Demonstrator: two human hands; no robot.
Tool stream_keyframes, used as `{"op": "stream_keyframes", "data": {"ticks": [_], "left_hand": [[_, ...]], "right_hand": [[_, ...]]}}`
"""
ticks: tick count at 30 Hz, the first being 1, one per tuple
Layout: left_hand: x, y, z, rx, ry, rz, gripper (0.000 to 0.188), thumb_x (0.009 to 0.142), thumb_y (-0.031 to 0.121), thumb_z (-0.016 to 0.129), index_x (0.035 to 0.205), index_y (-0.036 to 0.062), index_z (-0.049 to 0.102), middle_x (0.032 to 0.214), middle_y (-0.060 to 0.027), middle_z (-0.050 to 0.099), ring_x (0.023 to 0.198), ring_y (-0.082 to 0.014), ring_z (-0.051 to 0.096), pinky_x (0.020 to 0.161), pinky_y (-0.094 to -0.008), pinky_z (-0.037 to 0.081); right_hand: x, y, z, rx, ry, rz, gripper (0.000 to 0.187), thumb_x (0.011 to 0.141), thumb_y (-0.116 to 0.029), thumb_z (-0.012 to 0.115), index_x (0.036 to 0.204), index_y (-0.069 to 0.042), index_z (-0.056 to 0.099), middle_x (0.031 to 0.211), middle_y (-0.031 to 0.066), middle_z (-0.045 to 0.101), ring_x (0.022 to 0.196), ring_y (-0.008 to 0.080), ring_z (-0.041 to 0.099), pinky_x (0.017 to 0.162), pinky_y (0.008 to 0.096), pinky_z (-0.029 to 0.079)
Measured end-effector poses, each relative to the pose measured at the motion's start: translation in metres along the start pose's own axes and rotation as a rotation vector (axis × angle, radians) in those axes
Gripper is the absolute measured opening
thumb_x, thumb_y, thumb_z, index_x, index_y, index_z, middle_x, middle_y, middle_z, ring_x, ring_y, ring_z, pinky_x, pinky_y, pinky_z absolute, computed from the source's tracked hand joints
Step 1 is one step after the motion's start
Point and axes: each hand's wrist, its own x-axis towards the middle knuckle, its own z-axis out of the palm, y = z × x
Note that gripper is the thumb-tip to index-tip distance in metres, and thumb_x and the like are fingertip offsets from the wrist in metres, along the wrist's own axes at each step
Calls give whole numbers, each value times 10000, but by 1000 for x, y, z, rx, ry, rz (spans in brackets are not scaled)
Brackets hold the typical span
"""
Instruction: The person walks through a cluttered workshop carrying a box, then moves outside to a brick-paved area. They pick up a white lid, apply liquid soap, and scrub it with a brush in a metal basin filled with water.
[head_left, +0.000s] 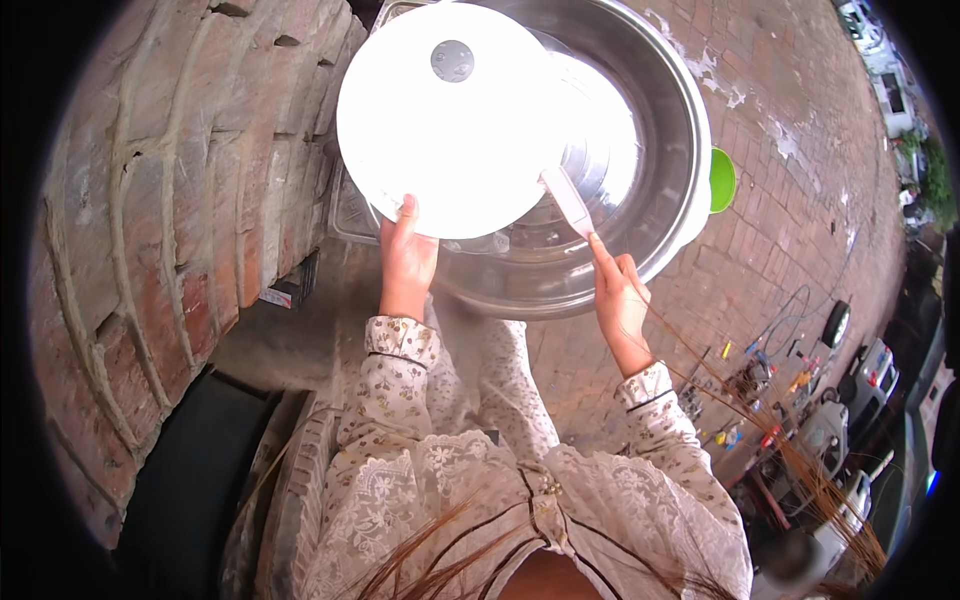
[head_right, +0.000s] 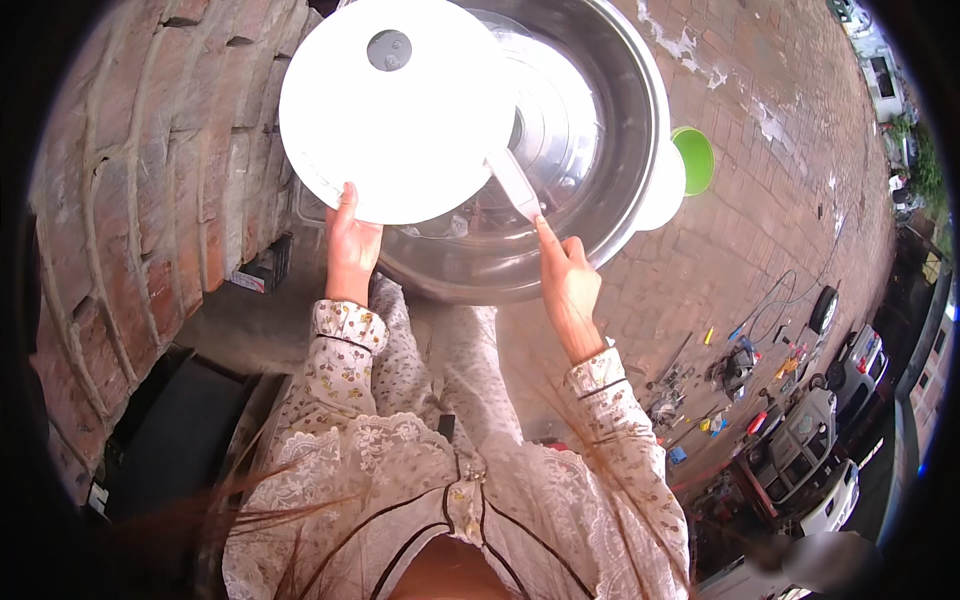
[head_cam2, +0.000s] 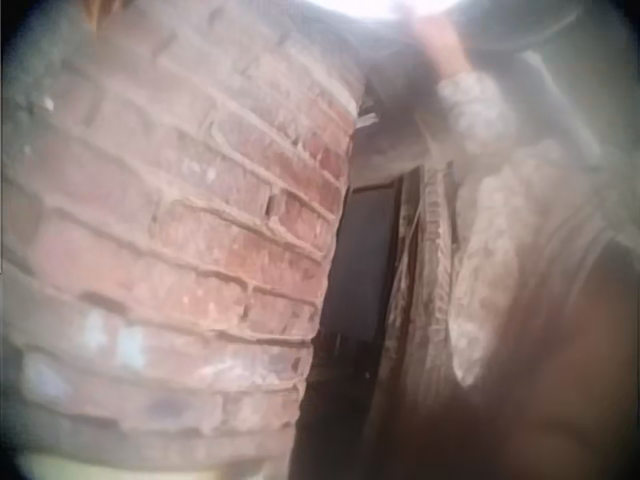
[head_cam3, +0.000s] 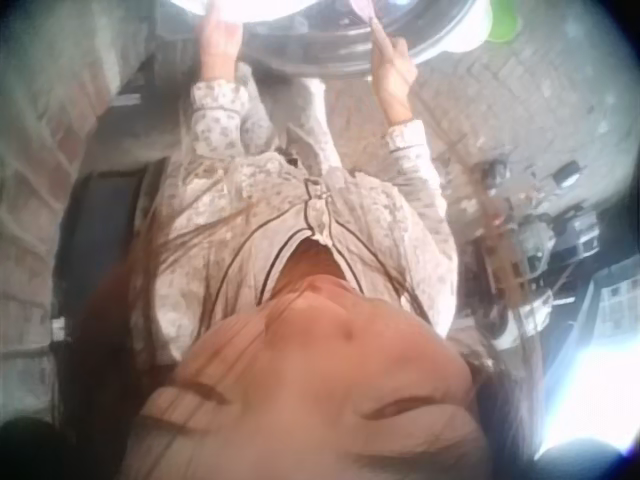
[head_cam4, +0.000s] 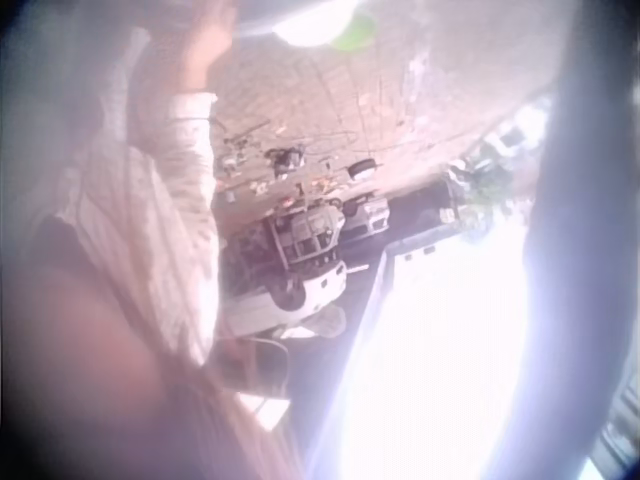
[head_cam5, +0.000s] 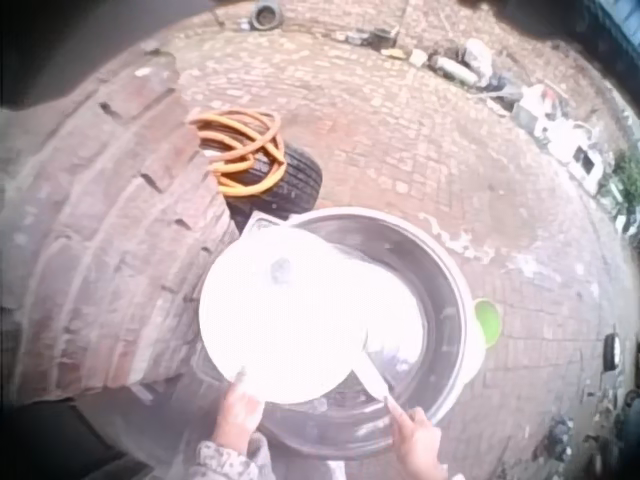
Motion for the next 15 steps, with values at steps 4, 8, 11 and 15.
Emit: {"op": "stream_keyframes", "data": {"ticks": [4, 8, 11, 15], "left_hand": [[4, 7, -11, 259, 74, -86, 412, 928, 215, 536, 1264, 2, 429, 1226, -89, 518, 1123, -191, 508, 947, -368, 420], [19, 18, -16, 263, 42, -274, 419, 951, 319, 485, 1206, -14, 470, 1173, -74, 541, 1064, -164, 534, 928, -321, 428], [22, 16, -10, 264, 21, -342, 591, 938, 442, 446, 1301, -23, 402, 1277, -117, 492, 1155, -206, 489, 976, -350, 399], [18, 18, -16, 208, 15, -413, 704, 908, 533, 430, 1356, -3, 347, 1339, -127, 448, 1209, -229, 452, 1012, -363, 374]], "right_hand": [[17, 6, -8, 257, 141, -31, 377, 884, -62, 531, 1247, -162, 554, 806, 81, 555, 749, 222, 581, 694, 330, 470], [49, 10, -2, 484, 299, 14, 411, 875, -111, 586, 1269, -25, 504, 996, 108, 611, 901, 200, 582, 840, 304, 443], [68, 18, 3, 506, 295, 167, 529, 844, -154, 642, 1319, -29, 444, 1027, 123, 609, 920, 181, 582, 844, 298, 449], [62, 28, 13, 780, 235, 247, 511, 884, -147, 593, 1323, 28, 398, 1155, 146, 561, 1009, 183, 560, 880, 282, 439]]}}
